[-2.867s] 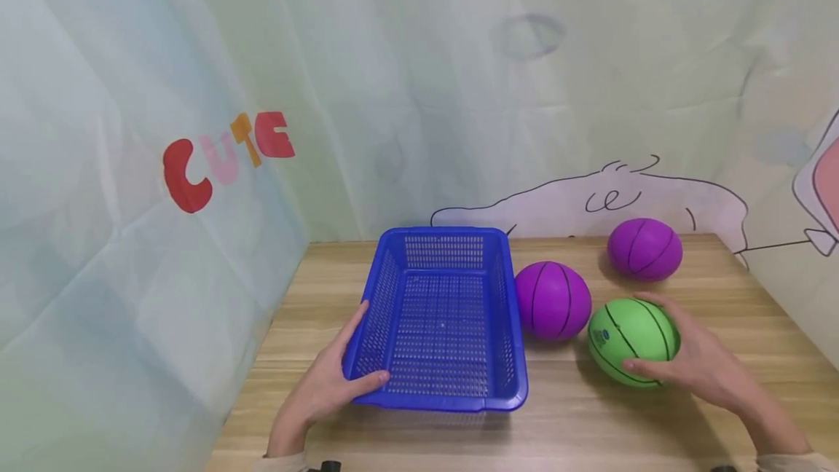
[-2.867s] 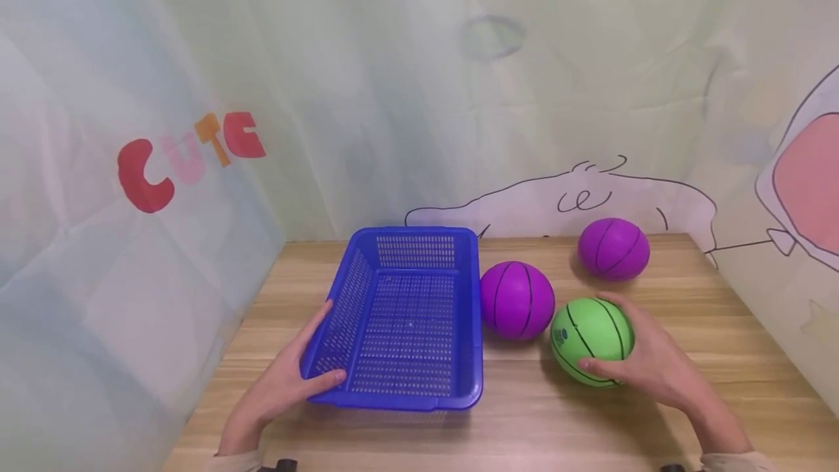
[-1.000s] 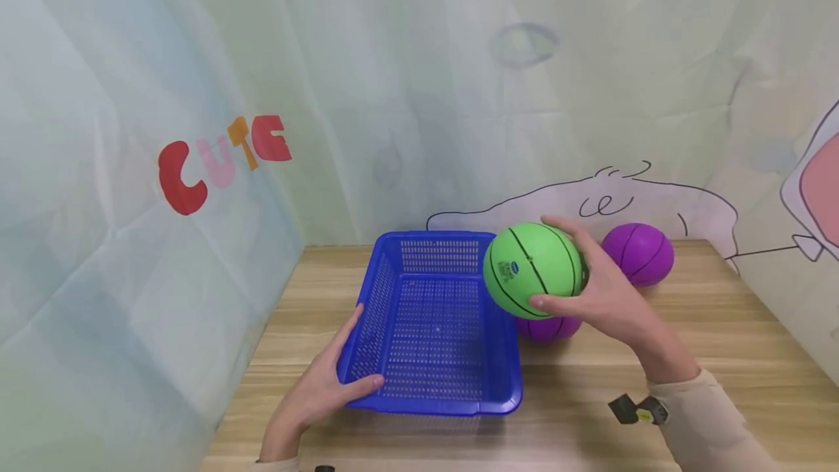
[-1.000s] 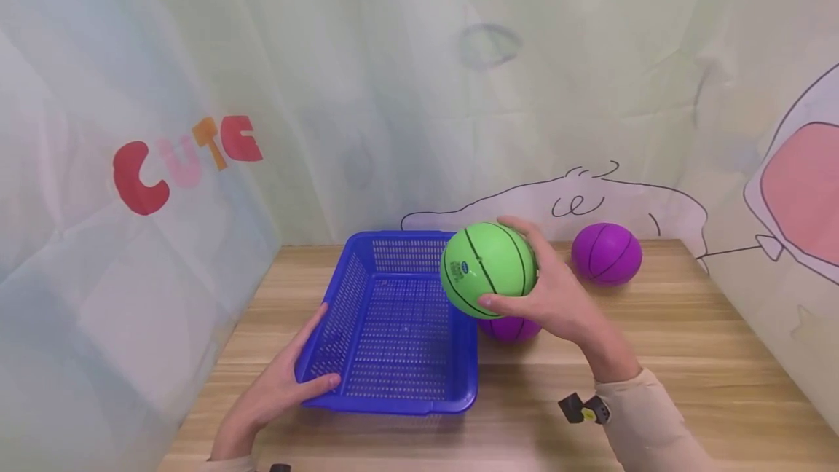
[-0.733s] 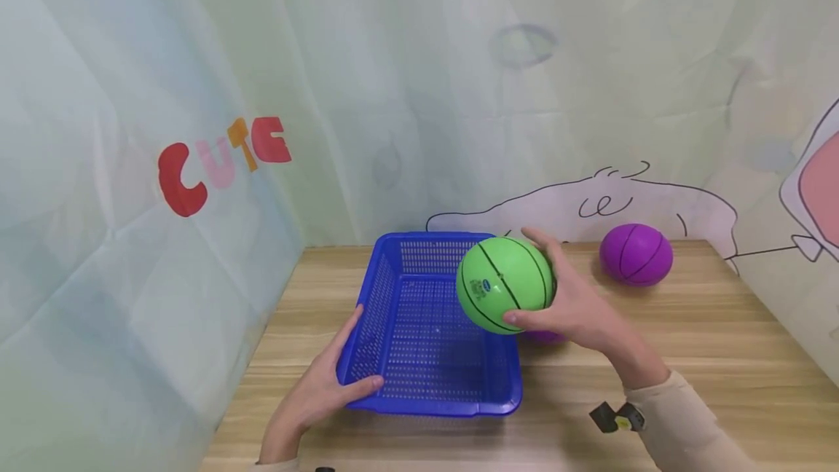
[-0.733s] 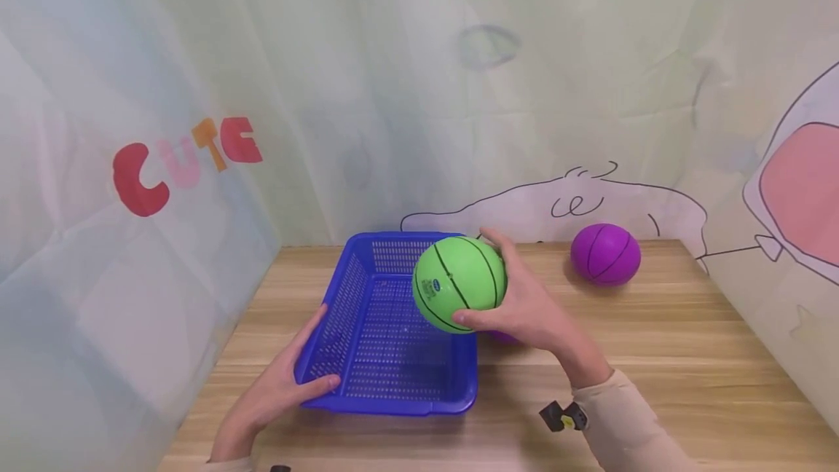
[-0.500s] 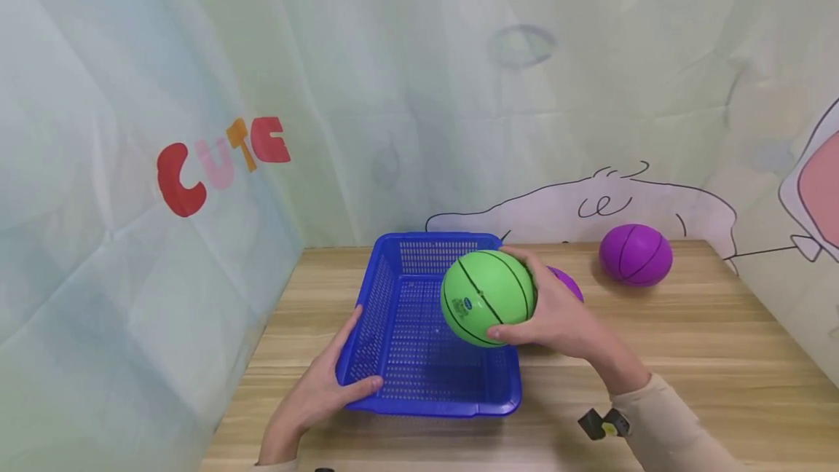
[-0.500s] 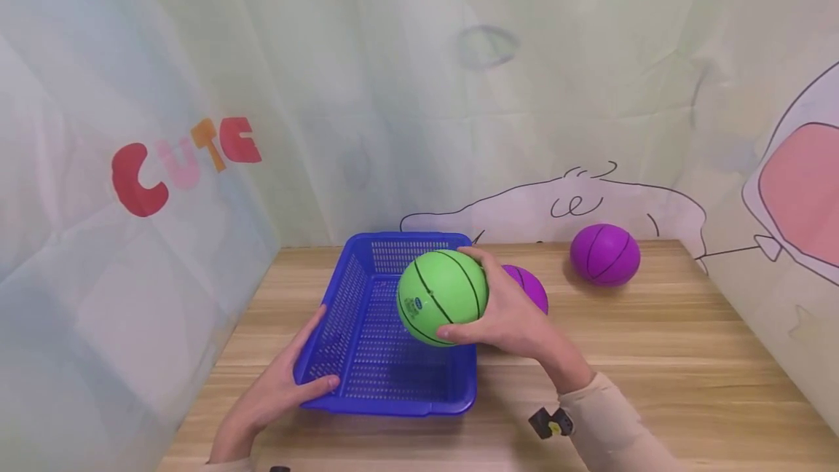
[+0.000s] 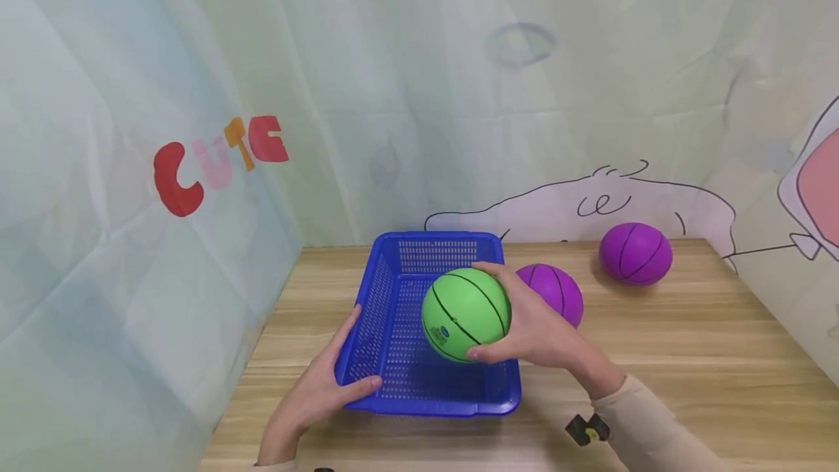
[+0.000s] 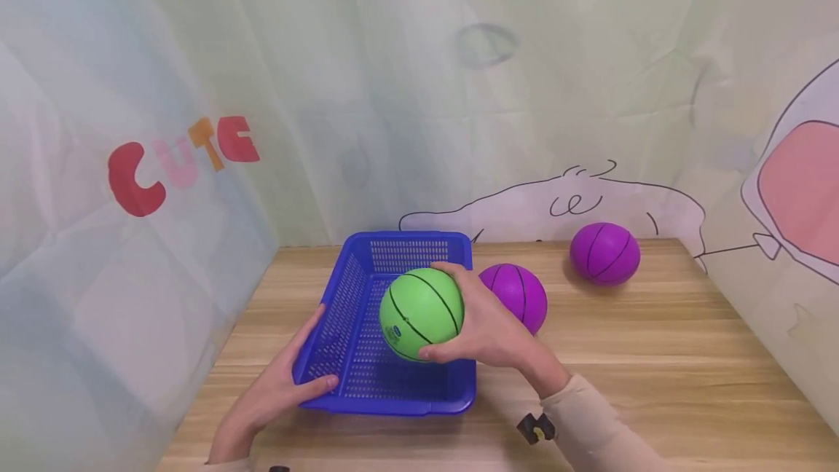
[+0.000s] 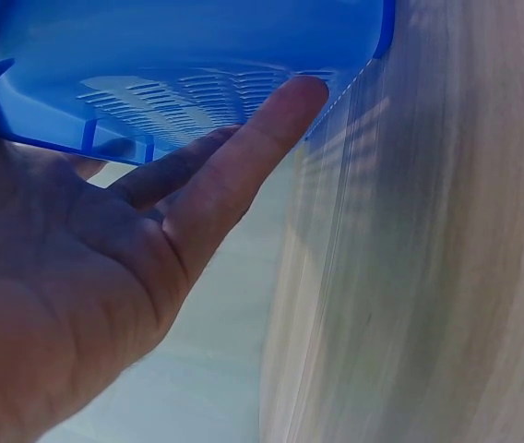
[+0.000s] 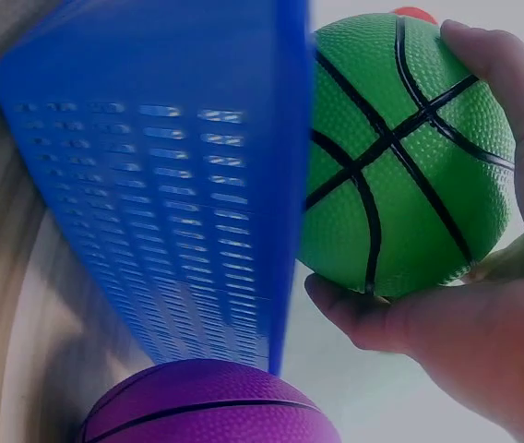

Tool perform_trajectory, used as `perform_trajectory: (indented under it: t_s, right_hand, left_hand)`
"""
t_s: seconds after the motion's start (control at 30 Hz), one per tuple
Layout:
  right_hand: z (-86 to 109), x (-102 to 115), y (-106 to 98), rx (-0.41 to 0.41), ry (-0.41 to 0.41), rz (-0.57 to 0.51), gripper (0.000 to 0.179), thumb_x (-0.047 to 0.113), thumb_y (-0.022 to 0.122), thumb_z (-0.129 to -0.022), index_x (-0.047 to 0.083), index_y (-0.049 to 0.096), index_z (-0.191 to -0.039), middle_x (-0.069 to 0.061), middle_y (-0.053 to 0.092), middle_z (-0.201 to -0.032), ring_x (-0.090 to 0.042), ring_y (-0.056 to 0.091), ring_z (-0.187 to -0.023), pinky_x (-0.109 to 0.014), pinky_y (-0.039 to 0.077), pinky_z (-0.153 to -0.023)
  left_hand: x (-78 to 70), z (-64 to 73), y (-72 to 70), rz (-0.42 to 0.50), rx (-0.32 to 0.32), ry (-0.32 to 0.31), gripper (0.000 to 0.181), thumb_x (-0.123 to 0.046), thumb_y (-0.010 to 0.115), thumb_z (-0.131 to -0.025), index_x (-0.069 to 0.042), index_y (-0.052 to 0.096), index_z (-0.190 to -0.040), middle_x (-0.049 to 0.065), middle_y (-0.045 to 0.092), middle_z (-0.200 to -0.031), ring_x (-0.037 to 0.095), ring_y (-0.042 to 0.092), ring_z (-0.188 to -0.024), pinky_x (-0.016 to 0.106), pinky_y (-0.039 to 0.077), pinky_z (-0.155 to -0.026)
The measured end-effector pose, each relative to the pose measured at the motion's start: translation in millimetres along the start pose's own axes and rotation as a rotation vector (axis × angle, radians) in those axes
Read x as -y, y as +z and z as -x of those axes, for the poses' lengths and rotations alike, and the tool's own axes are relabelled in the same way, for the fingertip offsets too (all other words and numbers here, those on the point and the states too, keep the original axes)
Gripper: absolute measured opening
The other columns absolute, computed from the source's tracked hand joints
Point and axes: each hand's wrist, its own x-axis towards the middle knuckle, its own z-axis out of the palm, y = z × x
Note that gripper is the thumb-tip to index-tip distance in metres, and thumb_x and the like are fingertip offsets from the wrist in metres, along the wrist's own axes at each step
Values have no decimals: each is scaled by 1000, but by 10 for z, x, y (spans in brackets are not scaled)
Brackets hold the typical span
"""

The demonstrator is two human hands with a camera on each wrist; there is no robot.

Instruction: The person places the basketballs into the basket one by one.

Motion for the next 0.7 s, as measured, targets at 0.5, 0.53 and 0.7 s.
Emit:
perform_trajectory:
  t_s: [0.5,0.53,0.7]
  right_hand:
    - [-15,-85,241,85,9,197,127,47,105,-64,7,39,-166,-10,60,-150,-23,68,-126,-46,63,-103]
    - [-15,-89,252,91,4,205,127,46,106,-64,7,40,-165,-10,60,-149,-23,68,-125,-46,63,-103]
    - [-10,-106,309,123,-24,272,124,44,106,-65,6,41,-163,-10,59,-146,-22,67,-124,-45,63,-105]
  left_hand:
    - [-7,5,2,-9,-14,-4,119,-26,92,-91,-30,14,-181,18,22,-184,51,46,-155,73,35,-126]
    - [-7,4,1,-11,-14,-4,119,-26,92,-91,-30,14,-181,18,22,-184,50,45,-155,73,35,-126]
    - [-11,3,-2,-15,-7,-6,119,-27,92,-91,-30,13,-181,19,21,-184,52,42,-157,74,33,-127]
